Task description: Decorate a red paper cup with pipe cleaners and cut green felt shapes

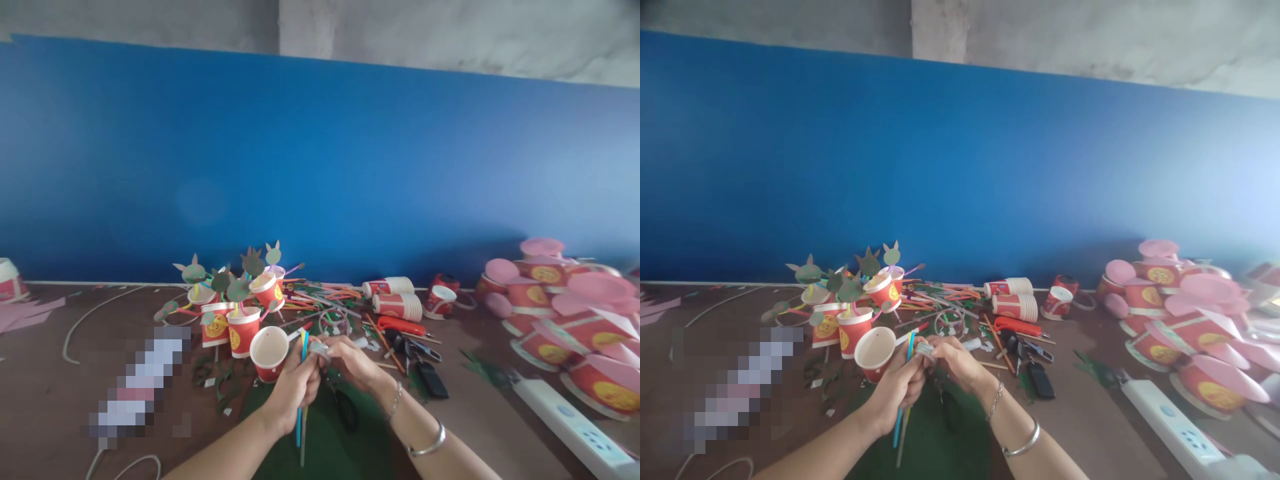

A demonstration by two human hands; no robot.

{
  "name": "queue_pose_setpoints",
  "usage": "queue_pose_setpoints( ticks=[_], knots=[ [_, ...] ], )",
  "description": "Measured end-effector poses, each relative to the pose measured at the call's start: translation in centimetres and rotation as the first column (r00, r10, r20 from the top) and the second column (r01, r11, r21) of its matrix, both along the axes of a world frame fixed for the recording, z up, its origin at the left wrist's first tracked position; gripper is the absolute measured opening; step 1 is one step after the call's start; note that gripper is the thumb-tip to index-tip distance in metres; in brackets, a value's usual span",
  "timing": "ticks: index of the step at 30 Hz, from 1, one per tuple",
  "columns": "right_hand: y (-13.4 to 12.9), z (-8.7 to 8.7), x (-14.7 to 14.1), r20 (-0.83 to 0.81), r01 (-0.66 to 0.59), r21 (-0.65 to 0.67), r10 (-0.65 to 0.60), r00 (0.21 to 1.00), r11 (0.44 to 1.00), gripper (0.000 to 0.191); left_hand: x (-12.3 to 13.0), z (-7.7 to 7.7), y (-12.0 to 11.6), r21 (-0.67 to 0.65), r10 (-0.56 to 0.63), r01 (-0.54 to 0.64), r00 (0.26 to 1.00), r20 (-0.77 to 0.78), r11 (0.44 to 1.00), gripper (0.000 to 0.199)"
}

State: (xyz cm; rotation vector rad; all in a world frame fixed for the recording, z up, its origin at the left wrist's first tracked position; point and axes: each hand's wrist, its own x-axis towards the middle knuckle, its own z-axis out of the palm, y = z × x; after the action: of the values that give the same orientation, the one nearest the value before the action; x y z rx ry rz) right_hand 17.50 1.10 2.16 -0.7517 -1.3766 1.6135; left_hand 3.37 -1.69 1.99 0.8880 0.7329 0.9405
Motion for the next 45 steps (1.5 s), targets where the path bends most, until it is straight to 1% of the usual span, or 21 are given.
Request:
queue_pose_setpoints(
  ticks=[4,8,12,21,27,34,41,43,45],
  knots=[
    [0.0,0.0,-0.1,0.017,-0.01,-0.005,0.01,1.0,1.0,0.018,-0.1,0.1,0.0,-0.018,0.006,-0.006,1.0,0.0,1.0,0.038],
    [0.0,0.0,-0.2,-0.022,-0.025,0.011,0.025,0.999,1.0,0.02,-0.1,0.1,0.1,-0.03,0.026,-0.026,1.0,0.001,0.999,0.041],
    [-0.1,-0.2,-0.2,-0.037,-0.008,0.0,0.008,0.999,1.0,0.019,-0.2,-0.2,0.3,-0.034,0.05,-0.049,0.999,0.015,0.998,0.044],
    [-0.2,0.0,-0.2,-0.039,-0.001,-0.021,0.0,0.999,1.0,0.018,-0.3,-0.4,0.3,-0.049,0.017,-0.014,0.997,0.071,0.999,0.04],
    [-0.2,0.2,-0.4,-0.043,-0.015,0.048,0.017,0.999,0.999,0.022,-0.2,-0.7,0.3,-0.036,-0.001,0.003,0.998,0.07,0.999,0.038],
    [-0.2,0.3,-0.5,-0.021,-0.016,0.07,0.017,1.0,0.997,0.021,-0.2,-0.9,0.3,-0.017,-0.023,0.024,0.997,0.069,1.0,0.036],
    [-0.6,0.6,-0.8,0.038,0.04,0.072,-0.043,0.998,0.997,0.021,-0.2,-0.7,0.4,-0.052,0.001,0.002,0.999,0.052,0.999,0.042],
    [-0.7,0.5,-0.8,0.06,0.049,0.075,-0.054,0.997,0.996,0.022,-0.2,-0.7,0.4,-0.053,0.002,0.001,0.999,0.048,0.999,0.043],
    [-0.5,0.0,-0.9,0.118,0.081,0.072,-0.089,0.989,0.994,0.023,-0.2,-0.7,0.5,-0.057,0.011,-0.008,0.999,0.049,0.998,0.042]
  ],
)
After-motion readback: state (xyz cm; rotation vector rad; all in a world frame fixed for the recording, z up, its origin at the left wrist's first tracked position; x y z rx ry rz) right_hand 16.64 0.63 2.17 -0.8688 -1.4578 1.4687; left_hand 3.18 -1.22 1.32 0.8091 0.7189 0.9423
